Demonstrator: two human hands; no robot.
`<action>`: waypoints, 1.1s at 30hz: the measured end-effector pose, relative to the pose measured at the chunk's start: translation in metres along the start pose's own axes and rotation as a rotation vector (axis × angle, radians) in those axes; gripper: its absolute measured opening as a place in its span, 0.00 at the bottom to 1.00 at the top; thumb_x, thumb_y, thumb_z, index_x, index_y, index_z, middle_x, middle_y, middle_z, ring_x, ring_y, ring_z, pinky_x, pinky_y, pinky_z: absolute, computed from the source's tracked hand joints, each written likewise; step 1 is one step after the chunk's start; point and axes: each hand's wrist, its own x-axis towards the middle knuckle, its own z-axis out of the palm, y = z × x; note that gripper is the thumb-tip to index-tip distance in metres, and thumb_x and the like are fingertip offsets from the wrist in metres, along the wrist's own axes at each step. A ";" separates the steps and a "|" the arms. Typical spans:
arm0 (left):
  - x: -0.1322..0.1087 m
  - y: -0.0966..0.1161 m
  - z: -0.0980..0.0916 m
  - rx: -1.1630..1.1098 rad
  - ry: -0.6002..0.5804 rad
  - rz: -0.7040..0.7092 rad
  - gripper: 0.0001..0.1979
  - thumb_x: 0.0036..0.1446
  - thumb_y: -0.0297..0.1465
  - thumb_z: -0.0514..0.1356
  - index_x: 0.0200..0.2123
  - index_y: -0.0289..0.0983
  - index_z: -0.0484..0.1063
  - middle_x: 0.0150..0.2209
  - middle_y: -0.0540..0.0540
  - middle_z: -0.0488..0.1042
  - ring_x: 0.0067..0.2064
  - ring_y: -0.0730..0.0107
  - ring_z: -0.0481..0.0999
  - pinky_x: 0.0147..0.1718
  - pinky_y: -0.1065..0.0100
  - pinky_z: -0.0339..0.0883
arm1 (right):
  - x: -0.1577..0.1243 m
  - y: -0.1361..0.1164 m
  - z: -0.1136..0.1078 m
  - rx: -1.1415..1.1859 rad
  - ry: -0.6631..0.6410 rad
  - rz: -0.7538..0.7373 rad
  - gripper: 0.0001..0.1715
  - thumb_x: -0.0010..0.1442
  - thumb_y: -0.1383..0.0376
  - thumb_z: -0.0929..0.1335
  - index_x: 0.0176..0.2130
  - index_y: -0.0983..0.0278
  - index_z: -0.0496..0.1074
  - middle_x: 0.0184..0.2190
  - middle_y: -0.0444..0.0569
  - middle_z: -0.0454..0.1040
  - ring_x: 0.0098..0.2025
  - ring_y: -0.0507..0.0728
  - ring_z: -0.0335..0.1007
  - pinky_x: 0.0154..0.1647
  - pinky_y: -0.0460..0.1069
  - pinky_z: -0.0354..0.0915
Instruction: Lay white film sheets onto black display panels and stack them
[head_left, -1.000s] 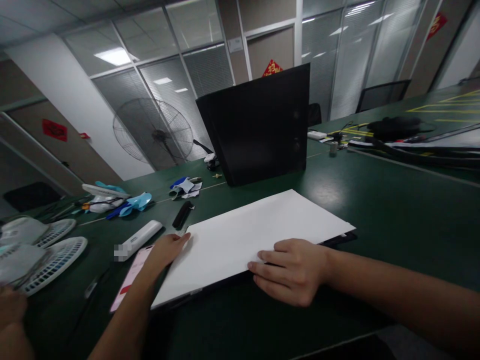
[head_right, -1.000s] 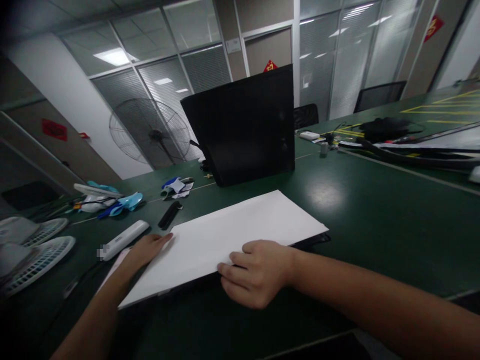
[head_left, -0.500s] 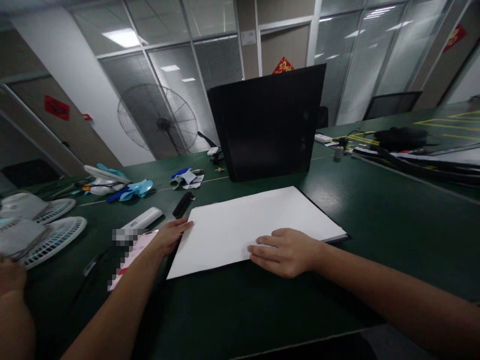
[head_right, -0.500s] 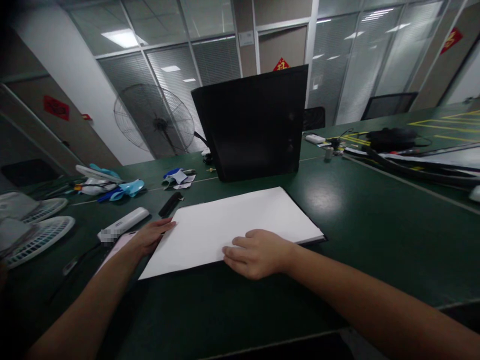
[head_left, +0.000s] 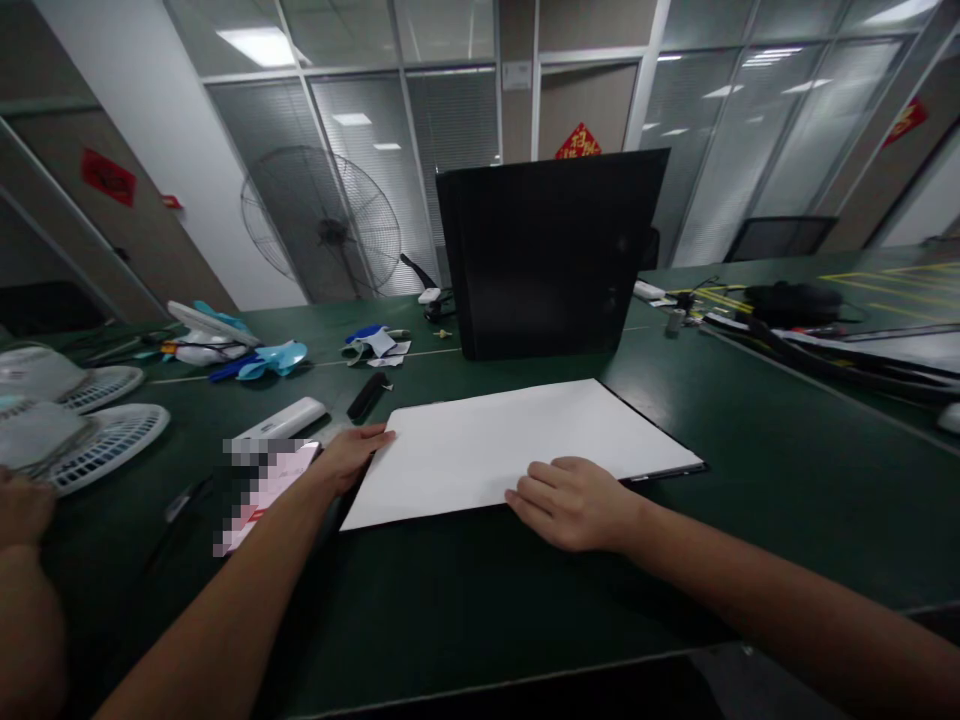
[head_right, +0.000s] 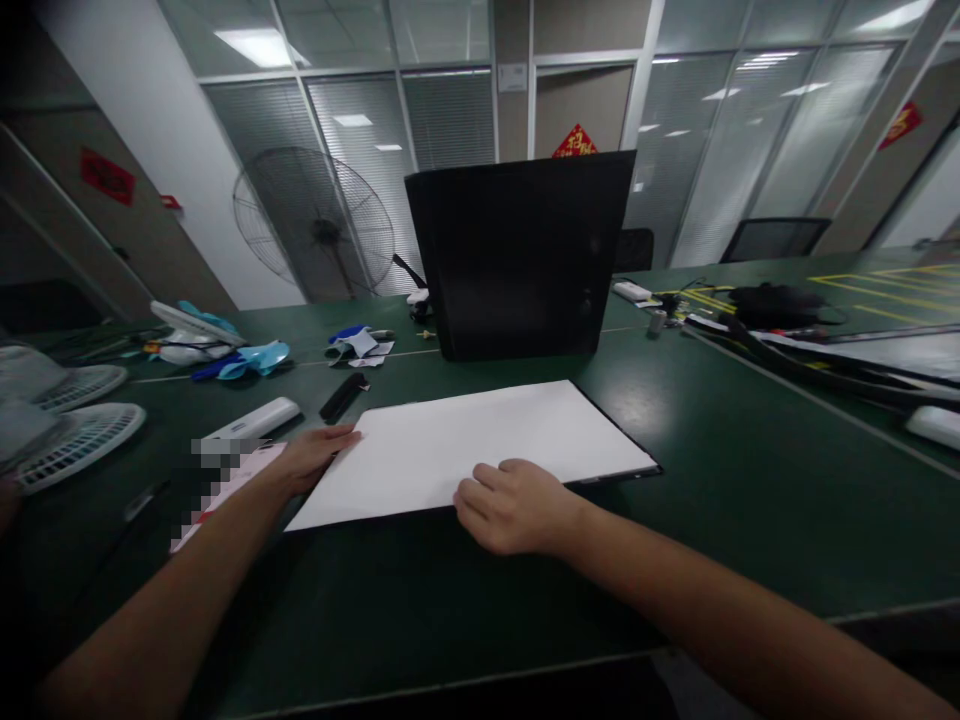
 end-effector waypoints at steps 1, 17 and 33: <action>-0.002 -0.001 0.003 -0.007 -0.043 -0.008 0.22 0.59 0.25 0.70 0.57 0.30 0.78 0.39 0.36 0.86 0.35 0.56 0.86 0.34 0.60 0.82 | 0.002 -0.005 -0.007 0.004 -0.020 0.019 0.05 0.70 0.71 0.68 0.41 0.69 0.75 0.30 0.48 0.72 0.31 0.54 0.67 0.24 0.50 0.54; -0.021 0.004 0.025 0.020 -0.506 -0.086 0.26 0.72 0.44 0.58 0.64 0.33 0.73 0.50 0.31 0.84 0.34 0.60 0.84 0.29 0.64 0.76 | -0.095 -0.037 -0.157 -0.215 -0.302 0.375 0.23 0.73 0.72 0.58 0.56 0.61 0.77 0.44 0.52 0.81 0.45 0.58 0.77 0.39 0.52 0.71; -0.004 0.004 0.006 -0.201 -0.172 0.180 0.21 0.68 0.30 0.62 0.62 0.33 0.72 0.47 0.36 0.83 0.37 0.64 0.84 0.40 0.62 0.79 | -0.146 0.089 -0.150 -0.401 -0.723 0.855 0.19 0.75 0.64 0.64 0.53 0.70 0.81 0.46 0.65 0.81 0.41 0.61 0.82 0.32 0.51 0.63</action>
